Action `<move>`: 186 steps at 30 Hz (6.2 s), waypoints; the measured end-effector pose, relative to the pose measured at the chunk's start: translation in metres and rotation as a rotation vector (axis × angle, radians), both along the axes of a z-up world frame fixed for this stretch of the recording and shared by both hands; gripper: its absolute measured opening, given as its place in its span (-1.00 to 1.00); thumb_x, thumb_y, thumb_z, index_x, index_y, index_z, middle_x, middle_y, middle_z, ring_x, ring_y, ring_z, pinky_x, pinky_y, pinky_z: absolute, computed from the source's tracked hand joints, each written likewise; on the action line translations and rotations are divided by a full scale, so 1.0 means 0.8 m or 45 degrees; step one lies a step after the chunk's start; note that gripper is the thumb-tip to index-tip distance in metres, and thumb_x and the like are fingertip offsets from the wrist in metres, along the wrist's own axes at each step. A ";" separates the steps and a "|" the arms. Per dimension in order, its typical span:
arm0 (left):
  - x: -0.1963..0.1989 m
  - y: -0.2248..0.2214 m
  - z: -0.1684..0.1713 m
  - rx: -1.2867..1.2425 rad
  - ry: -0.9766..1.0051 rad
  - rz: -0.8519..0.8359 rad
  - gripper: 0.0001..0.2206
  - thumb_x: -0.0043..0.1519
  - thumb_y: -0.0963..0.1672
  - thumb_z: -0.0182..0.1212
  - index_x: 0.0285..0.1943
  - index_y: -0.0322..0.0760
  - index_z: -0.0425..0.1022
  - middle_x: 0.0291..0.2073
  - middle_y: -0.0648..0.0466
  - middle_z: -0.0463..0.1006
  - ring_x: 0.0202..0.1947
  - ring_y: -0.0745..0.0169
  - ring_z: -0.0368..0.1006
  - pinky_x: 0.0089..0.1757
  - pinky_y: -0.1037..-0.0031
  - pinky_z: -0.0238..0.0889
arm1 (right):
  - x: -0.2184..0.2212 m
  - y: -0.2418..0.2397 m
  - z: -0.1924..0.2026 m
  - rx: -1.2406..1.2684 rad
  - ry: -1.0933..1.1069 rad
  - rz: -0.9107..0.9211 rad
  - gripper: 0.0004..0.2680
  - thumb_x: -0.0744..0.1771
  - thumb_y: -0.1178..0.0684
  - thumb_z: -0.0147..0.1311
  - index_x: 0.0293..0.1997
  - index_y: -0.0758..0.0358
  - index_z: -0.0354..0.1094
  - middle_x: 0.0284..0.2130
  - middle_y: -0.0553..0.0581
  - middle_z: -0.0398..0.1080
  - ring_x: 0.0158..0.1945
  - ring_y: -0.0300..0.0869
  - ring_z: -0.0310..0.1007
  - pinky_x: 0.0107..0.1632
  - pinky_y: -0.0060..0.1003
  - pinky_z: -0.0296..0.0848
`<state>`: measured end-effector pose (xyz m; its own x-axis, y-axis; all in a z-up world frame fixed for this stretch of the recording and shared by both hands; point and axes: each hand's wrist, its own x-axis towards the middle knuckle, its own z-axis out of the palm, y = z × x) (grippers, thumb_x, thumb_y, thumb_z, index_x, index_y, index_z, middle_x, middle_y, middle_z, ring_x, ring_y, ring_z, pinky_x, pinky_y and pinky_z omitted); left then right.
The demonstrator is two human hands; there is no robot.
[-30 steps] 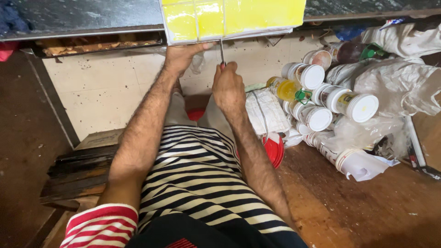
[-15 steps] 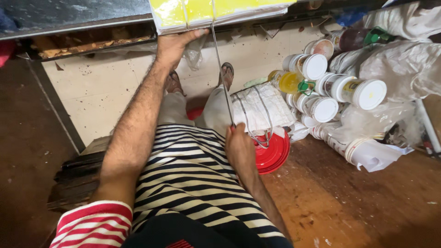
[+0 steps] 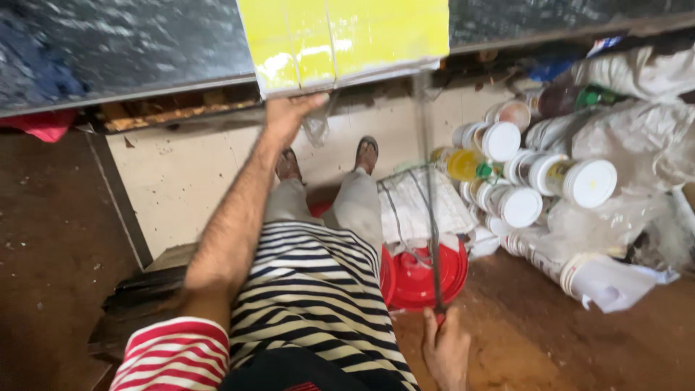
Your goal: The person slices a slab of yellow cake into smaller square pieces using a long knife.
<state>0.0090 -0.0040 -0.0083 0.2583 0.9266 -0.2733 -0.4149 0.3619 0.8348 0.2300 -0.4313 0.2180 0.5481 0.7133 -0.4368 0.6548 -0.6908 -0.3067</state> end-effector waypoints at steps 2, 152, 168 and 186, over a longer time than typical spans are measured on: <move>0.010 -0.004 -0.001 -0.087 -0.022 0.023 -0.52 0.10 -0.36 0.39 0.23 -0.50 0.38 0.06 -0.17 0.59 0.06 -0.01 0.58 0.11 0.27 0.50 | 0.011 0.072 0.010 0.345 0.129 -0.029 -0.83 0.35 0.06 0.10 -0.16 0.32 0.21 -0.60 0.34 0.36 -0.53 0.26 0.46 -0.53 0.04 0.32; 0.127 -0.008 0.031 -0.120 -0.115 0.162 -0.72 0.21 -0.33 0.48 0.06 -0.38 0.57 -0.07 0.04 0.65 -0.03 0.23 0.62 -0.02 0.41 0.62 | 0.015 0.426 -0.002 0.079 0.092 0.308 -0.74 0.43 -0.06 -0.07 -0.12 0.43 0.20 -0.50 0.55 0.46 -0.37 0.41 0.53 -0.37 0.19 0.46; 0.126 -0.008 0.035 -0.073 -0.049 0.110 -0.74 0.21 -0.35 0.45 0.03 -0.38 0.57 -0.05 0.01 0.66 0.02 0.21 0.61 0.11 0.37 0.60 | 0.013 0.459 -0.067 0.110 0.105 0.301 -0.74 0.44 -0.04 -0.09 -0.07 0.47 0.12 -0.54 0.56 0.45 -0.37 0.43 0.53 -0.36 0.21 0.48; 0.131 -0.010 0.030 -0.107 -0.003 0.178 -0.75 0.18 -0.35 0.46 0.00 -0.41 0.59 -0.08 -0.01 0.66 -0.03 0.21 0.61 0.06 0.37 0.59 | 0.011 0.468 -0.104 0.115 0.159 0.223 -0.74 0.43 -0.05 -0.13 -0.03 0.44 0.10 -0.48 0.55 0.47 -0.33 0.40 0.55 -0.34 0.18 0.53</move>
<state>0.1140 -0.0120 0.0153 0.1288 0.9276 -0.3507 -0.4681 0.3686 0.8031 0.2391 -0.0569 0.1344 0.3584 0.8320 -0.4235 0.7153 -0.5362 -0.4481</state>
